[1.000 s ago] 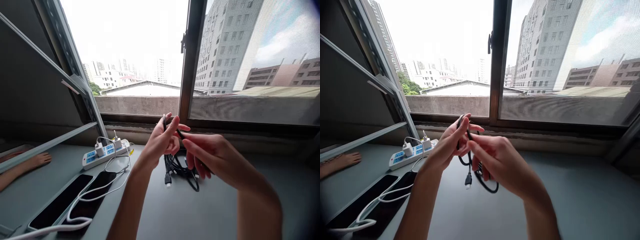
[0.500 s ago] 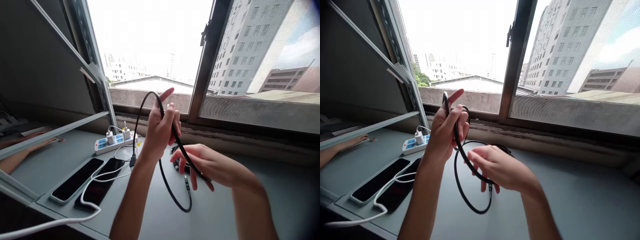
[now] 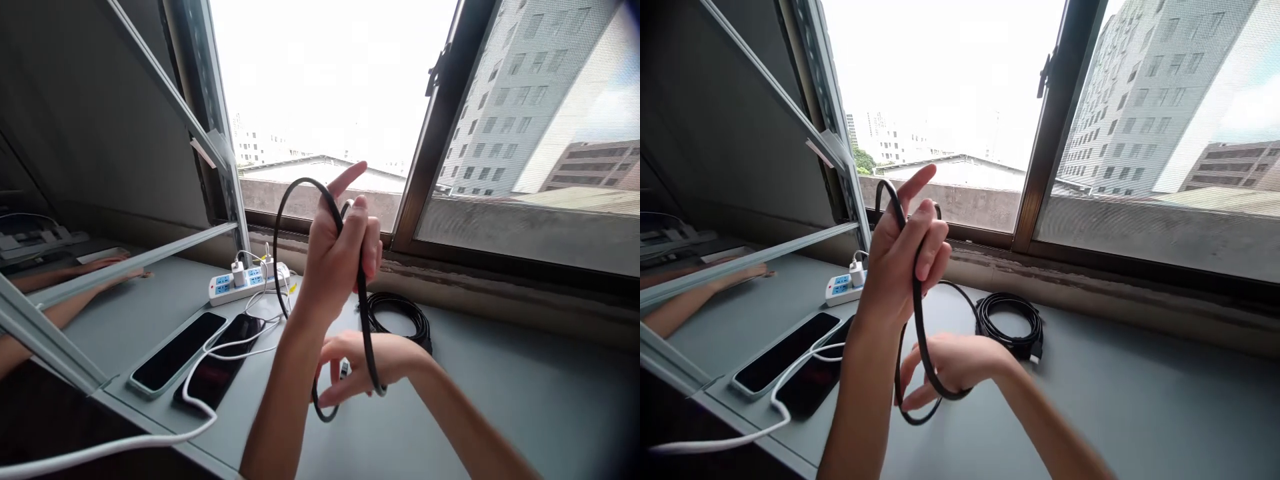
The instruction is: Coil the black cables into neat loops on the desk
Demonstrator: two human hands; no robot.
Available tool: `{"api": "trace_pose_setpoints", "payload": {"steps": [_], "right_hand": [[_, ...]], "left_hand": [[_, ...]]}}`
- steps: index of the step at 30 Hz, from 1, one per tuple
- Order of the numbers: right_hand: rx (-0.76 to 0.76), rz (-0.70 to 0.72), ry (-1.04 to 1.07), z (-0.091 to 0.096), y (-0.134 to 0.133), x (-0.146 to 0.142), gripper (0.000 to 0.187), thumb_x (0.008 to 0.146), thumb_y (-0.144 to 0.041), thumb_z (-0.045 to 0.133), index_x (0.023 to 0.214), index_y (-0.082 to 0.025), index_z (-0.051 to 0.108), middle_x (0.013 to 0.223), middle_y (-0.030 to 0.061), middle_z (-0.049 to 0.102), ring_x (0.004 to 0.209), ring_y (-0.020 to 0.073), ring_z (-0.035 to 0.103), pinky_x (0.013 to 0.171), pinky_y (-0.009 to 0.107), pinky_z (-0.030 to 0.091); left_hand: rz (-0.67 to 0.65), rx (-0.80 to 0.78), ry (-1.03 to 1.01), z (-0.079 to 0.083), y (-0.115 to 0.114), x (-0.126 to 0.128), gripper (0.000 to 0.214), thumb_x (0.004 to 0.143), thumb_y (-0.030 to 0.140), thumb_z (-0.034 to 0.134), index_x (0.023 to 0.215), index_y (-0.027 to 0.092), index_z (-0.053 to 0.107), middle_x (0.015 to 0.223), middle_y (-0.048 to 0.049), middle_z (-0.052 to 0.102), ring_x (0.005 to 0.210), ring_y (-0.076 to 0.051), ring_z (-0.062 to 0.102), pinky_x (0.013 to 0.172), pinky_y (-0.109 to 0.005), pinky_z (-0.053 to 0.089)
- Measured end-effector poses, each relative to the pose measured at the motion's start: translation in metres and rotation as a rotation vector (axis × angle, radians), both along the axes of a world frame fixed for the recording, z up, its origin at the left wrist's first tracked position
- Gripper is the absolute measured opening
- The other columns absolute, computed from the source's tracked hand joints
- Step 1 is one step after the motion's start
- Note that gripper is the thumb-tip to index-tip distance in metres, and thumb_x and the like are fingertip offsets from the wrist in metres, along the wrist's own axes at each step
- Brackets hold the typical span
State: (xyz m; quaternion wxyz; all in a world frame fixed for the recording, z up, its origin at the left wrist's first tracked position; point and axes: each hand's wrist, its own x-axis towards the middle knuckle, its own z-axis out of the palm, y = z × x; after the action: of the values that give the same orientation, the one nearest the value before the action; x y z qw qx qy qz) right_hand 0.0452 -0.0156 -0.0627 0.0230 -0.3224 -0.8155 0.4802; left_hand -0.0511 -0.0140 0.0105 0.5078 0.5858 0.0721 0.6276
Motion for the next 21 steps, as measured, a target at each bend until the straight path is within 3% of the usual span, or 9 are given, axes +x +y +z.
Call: {"api": "trace_pose_setpoints", "payload": {"steps": [4, 6, 9, 12, 15, 18, 21], "right_hand": [[0.111, -0.116, 0.038, -0.014, 0.007, -0.007, 0.038, 0.068, -0.027, 0.075, 0.103, -0.020, 0.064, 0.090, 0.0008, 0.062, 0.079, 0.0135, 0.059, 0.047, 0.011, 0.039], [0.113, -0.051, 0.002, -0.020, 0.008, -0.012, 0.042, 0.066, -0.026, 0.077, 0.105, -0.021, 0.064, 0.092, -0.0002, 0.062, 0.081, 0.0134, 0.059, 0.051, 0.011, 0.040], [0.126, 0.128, -0.030, -0.026, 0.009, -0.018, 0.017, 0.077, -0.027, 0.068, 0.092, -0.018, 0.068, 0.088, -0.0002, 0.063, 0.080, 0.0125, 0.059, 0.059, 0.014, 0.041], [0.110, 0.008, 0.056, -0.023, 0.011, -0.018, 0.017, 0.088, -0.026, 0.053, 0.081, -0.014, 0.063, 0.080, 0.0022, 0.062, 0.075, 0.0136, 0.058, 0.064, 0.019, 0.043], [0.033, -0.264, 0.398, -0.010, 0.012, -0.008, 0.024, 0.094, -0.034, 0.042, 0.083, -0.015, 0.051, 0.078, 0.0048, 0.061, 0.072, 0.0148, 0.058, 0.064, 0.024, 0.045], [0.084, -0.433, 0.889, 0.010, 0.012, 0.009, 0.031, 0.091, -0.049, 0.047, 0.087, -0.019, 0.044, 0.068, -0.0014, 0.053, 0.063, 0.0127, 0.055, 0.065, 0.026, 0.045], [0.067, -0.536, 1.205, 0.030, 0.009, 0.034, 0.032, 0.084, -0.050, 0.059, 0.090, -0.022, 0.047, 0.056, -0.0075, 0.035, 0.045, 0.0077, 0.036, 0.049, 0.020, 0.039]], "left_hand": [[-0.050, 0.001, -0.077, 0.003, 0.003, -0.009, 0.035, 0.094, 0.022, 0.042, 0.128, 0.018, 0.038, 0.040, 0.0109, 0.032, 0.027, -0.005, 0.023, 0.028, -0.012, 0.024], [-0.045, -0.003, -0.102, 0.003, 0.006, -0.012, 0.035, 0.093, 0.024, 0.046, 0.127, 0.018, 0.040, 0.039, 0.0113, 0.031, 0.027, -0.004, 0.020, 0.028, -0.012, 0.022], [-0.036, 0.015, -0.104, 0.002, 0.009, -0.016, 0.036, 0.091, 0.026, 0.050, 0.126, 0.019, 0.042, 0.039, 0.0116, 0.030, 0.027, -0.004, 0.017, 0.027, -0.012, 0.021], [0.014, 0.029, -0.081, 0.001, 0.011, -0.019, 0.036, 0.091, 0.029, 0.050, 0.125, 0.019, 0.043, 0.039, 0.0116, 0.030, 0.027, -0.004, 0.016, 0.027, -0.013, 0.019], [0.157, 0.022, -0.063, 0.001, 0.012, -0.024, 0.034, 0.089, 0.028, 0.051, 0.122, 0.022, 0.044, 0.039, 0.0114, 0.029, 0.028, -0.005, 0.020, 0.028, -0.013, 0.019], [0.284, 0.019, 0.036, 0.000, 0.017, -0.029, 0.029, 0.087, 0.023, 0.050, 0.117, 0.022, 0.046, 0.040, 0.0108, 0.030, 0.029, -0.006, 0.022, 0.030, -0.014, 0.022], [0.416, 0.045, 0.139, -0.004, 0.027, -0.033, 0.026, 0.088, 0.023, 0.048, 0.113, 0.021, 0.049, 0.040, 0.0096, 0.032, 0.031, -0.006, 0.026, 0.032, -0.014, 0.024]]}}
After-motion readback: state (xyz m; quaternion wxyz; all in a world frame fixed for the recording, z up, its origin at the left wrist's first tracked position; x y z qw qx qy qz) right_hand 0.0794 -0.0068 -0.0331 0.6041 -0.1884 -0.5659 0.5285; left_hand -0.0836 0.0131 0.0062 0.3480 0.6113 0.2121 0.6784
